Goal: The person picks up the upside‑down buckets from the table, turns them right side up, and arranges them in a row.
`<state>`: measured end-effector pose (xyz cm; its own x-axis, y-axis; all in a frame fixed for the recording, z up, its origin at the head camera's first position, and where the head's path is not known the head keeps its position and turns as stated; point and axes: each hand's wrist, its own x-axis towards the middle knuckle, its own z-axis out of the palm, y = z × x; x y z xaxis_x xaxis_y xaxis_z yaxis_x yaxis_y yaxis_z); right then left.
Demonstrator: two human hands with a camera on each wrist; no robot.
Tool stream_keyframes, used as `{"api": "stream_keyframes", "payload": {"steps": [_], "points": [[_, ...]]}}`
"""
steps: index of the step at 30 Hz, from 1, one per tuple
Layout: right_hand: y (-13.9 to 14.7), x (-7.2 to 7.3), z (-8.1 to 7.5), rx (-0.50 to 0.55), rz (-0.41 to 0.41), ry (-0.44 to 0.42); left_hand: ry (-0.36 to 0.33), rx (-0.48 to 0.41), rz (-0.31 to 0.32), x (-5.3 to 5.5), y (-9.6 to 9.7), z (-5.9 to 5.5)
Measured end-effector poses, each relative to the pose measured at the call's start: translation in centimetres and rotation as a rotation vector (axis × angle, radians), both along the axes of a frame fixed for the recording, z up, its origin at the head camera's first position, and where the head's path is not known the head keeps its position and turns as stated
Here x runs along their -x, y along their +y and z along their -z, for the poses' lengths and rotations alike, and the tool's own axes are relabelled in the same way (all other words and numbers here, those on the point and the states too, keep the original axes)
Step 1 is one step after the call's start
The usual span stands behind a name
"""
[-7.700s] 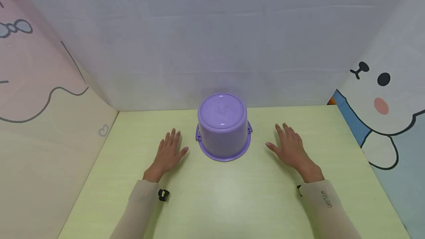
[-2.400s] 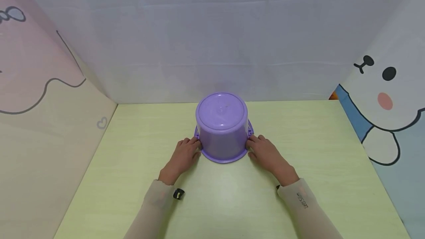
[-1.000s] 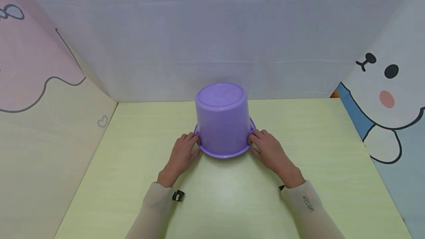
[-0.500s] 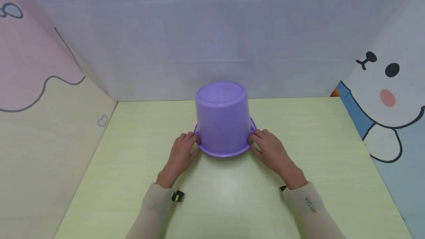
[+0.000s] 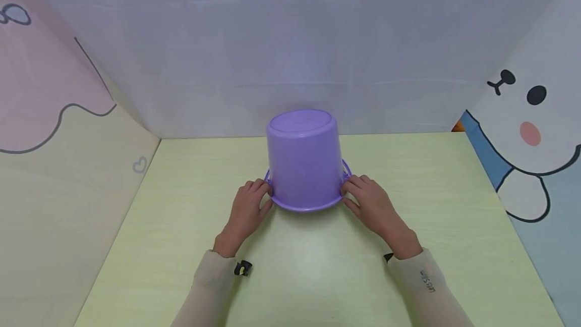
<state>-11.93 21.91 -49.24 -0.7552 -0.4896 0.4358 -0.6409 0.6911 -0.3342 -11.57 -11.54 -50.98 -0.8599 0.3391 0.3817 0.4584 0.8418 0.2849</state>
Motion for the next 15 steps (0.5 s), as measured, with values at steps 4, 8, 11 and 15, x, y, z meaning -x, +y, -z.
{"api": "stream_keyframes", "payload": {"steps": [4,8,11,15], "points": [[0.01,0.01,-0.11,0.013,-0.010,0.016,0.004,-0.006,-0.005,0.03,0.01,-0.03],[0.04,0.04,-0.24,0.022,-0.022,0.045,0.004,-0.003,-0.013,0.04,0.03,-0.18],[0.02,0.11,-0.34,0.028,-0.029,0.067,-0.002,0.001,-0.018,0.02,0.06,-0.31],[-0.02,0.15,-0.42,0.038,-0.037,0.089,-0.003,-0.006,-0.019,0.02,0.05,-0.37]]}}
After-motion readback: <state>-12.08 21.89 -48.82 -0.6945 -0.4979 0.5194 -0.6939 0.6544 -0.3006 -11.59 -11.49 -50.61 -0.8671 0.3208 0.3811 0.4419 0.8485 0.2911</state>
